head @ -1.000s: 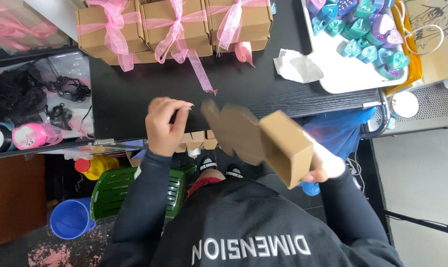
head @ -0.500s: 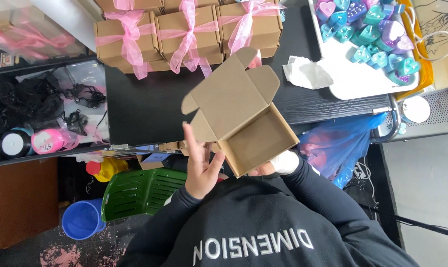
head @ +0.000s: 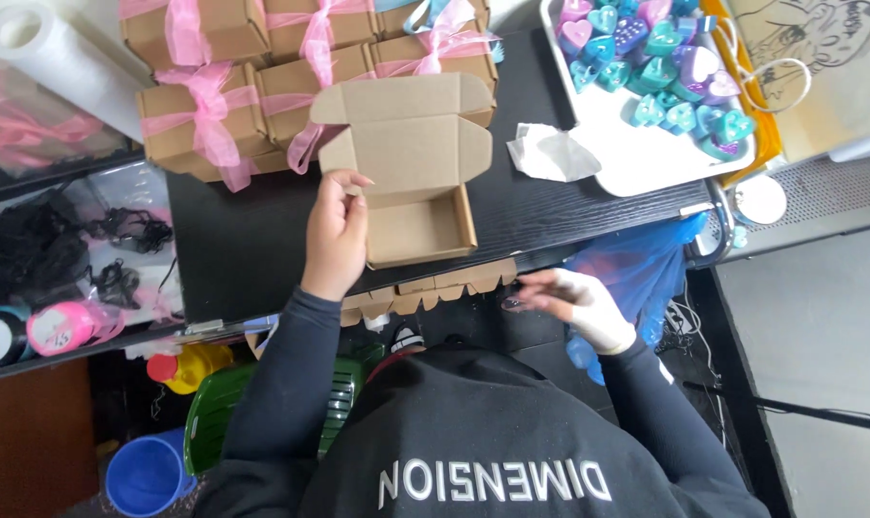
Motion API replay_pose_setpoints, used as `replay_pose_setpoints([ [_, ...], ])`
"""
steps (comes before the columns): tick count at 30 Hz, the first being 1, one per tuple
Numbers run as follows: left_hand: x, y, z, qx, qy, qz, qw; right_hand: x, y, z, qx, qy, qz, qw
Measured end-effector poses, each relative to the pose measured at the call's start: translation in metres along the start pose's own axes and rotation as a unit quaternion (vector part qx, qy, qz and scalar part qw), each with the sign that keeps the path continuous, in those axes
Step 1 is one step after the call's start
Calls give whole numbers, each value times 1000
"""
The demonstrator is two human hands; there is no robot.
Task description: Packaging heart-shaped soaps into a small cardboard box with decorative crinkle paper and tying a ribbon.
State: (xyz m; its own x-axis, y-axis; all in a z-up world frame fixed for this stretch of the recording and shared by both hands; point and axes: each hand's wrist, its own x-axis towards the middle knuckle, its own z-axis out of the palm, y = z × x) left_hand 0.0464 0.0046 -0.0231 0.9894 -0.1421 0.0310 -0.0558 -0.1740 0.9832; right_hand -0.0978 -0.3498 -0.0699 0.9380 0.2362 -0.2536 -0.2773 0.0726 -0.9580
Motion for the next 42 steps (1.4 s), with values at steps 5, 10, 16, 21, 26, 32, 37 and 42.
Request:
replay_pose_setpoints([
  [5,13,-16,3,24,36,115,992,-32,114,-48,-99,410,-48,906],
  [10,-21,13,10,28,117,172,978,-42,169,-67,-243,629,-129,727],
  [16,-82,25,45,31,226,239,944,-40,256,-95,-236,476,118,839],
  [21,-93,-5,108,91,-173,188,962,-15,226,-71,34,301,197,933],
  [26,-88,-78,187,133,-397,24,908,10,227,-54,274,188,129,934],
  [32,-103,-158,240,318,-450,-29,834,27,184,-34,325,123,69,935],
  [37,-111,-190,233,357,-300,-29,884,17,198,-50,207,72,24,975],
  [42,-111,-160,208,333,-132,-41,933,26,265,-71,31,30,47,998],
])
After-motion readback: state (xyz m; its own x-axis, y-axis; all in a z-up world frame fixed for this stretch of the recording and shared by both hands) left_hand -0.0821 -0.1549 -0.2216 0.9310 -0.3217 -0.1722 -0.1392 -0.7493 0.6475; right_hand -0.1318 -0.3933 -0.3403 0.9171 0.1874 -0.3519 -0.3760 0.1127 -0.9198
